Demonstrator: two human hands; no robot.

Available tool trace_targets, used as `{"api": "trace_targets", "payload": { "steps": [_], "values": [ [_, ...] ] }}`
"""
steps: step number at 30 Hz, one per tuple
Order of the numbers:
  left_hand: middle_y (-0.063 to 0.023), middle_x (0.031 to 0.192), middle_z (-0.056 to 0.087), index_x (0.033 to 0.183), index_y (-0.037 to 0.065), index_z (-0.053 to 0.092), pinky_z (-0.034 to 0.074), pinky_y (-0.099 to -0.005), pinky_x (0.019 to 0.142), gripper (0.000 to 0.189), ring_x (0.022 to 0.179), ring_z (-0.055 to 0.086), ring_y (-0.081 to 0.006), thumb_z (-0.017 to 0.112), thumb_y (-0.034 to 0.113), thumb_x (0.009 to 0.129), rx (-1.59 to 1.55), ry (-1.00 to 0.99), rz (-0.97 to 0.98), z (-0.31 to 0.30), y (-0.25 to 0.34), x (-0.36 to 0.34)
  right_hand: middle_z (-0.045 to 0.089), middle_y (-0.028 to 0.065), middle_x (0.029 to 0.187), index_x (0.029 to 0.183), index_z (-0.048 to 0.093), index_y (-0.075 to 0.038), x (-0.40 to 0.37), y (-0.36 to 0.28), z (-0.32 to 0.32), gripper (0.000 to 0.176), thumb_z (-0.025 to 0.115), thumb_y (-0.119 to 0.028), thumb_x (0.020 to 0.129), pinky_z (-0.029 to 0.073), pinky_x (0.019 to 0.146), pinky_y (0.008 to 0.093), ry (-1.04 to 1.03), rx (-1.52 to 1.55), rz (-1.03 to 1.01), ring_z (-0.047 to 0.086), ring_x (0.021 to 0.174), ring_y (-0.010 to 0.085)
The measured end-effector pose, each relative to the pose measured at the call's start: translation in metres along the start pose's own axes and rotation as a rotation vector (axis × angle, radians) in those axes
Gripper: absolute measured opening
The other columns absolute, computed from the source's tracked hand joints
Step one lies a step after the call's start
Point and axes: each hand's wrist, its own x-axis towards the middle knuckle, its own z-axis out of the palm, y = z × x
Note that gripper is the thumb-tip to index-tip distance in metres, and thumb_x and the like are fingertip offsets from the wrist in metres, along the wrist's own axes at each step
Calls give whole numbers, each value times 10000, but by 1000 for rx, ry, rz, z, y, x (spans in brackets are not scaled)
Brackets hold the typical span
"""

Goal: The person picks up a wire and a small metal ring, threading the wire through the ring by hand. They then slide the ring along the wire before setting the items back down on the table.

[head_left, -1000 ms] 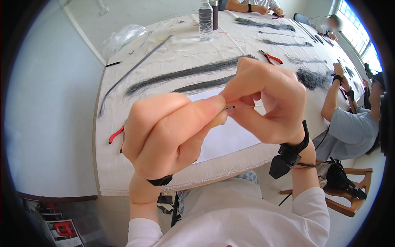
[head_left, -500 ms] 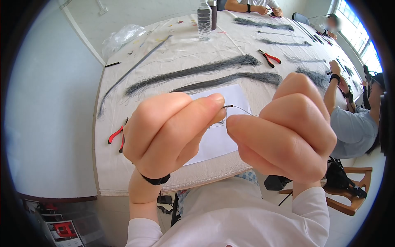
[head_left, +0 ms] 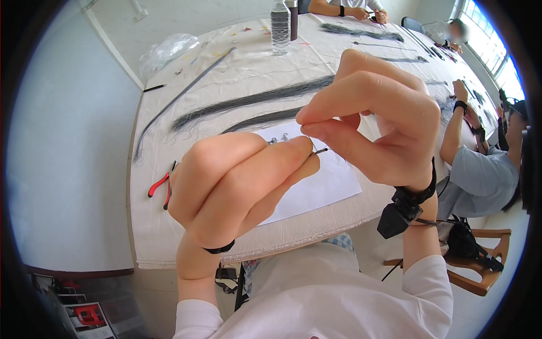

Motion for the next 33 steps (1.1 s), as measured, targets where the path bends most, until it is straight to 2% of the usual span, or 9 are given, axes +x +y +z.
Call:
{"api": "trace_targets", "payload": {
  "steps": [8, 9, 10, 12, 21, 23, 27, 29, 33],
  "values": [
    [-37, 771, 600, 823, 41, 669, 438, -263, 561, 146, 655, 549, -171, 770, 12, 721, 20, 24, -32, 2, -4, -4, 530, 35, 647, 798, 689, -8, -20, 0, 13, 222, 717, 82, 597, 315, 465, 239, 40, 79, 17, 460, 543, 121],
    [-18, 802, 581, 882, 78, 693, 459, -253, 544, 231, 665, 549, -155, 804, 31, 685, 0, 37, -23, 3, -6, -5, 530, 35, 647, 798, 689, -8, -21, -2, 14, 222, 717, 82, 597, 315, 465, 239, 39, 79, 16, 460, 543, 121],
    [1, 833, 562, 942, 114, 717, 480, -242, 527, 322, 674, 550, -138, 839, 50, 650, -20, 51, -15, 4, -7, -6, 521, 33, 643, 797, 689, -6, -22, -4, 15, 233, 719, 81, 584, 306, 466, 246, 61, 25, -21, 446, 540, 128],
    [-1, 833, 564, 940, 113, 719, 480, -242, 525, 319, 673, 552, -138, 837, 52, 650, -16, 51, -11, 4, -7, -6, 502, 17, 638, 796, 691, -9, -21, -10, 14, 280, 743, 63, 530, 290, 465, 254, 71, -76, -84, 424, 537, 142],
    [-6, 807, 575, 900, 107, 726, 483, -247, 520, 302, 662, 568, -142, 843, 60, 626, -16, 39, 16, 3, -10, -4, 462, -11, 651, 807, 705, -60, -28, -27, 9, 337, 791, -57, 481, 256, 428, 251, 127, -484, -284, 400, 520, 139],
    [-5, 803, 574, 898, 106, 724, 481, -248, 518, 303, 659, 568, -144, 846, 65, 624, -18, 30, 25, 2, -10, -3, 462, -8, 661, 821, 697, -60, -22, -28, 10, 341, 791, -54, 493, 262, 439, 248, 211, -535, -329, 401, 529, 138],
    [0, 800, 570, 888, 103, 719, 479, -247, 517, 302, 653, 565, -142, 853, 72, 619, -16, 4, 14, 1, -7, -2, 510, 17, 692, 857, 682, -54, -14, -23, 6, 338, 781, -5, 537, 285, 465, 254, 176, -495, -308, 418, 544, 139],
    [1, 799, 569, 886, 101, 718, 478, -247, 516, 301, 651, 564, -140, 854, 67, 620, -22, 15, 4, 2, -6, -1, 571, 55, 740, 908, 658, -53, -9, -14, 11, 356, 750, 55, 581, 322, 499, 257, 245, -365, -304, 446, 570, 142],
    [-2, 791, 563, 883, 92, 716, 472, -247, 510, 307, 625, 557, -141, 858, 38, 616, -54, 40, -28, 5, -6, -2, 610, 89, 787, 953, 609, -15, -15, -10, 16, 308, 658, 120, 680, 365, 533, 259, 166, -242, -241, 502, 610, 159]
  ]
}}
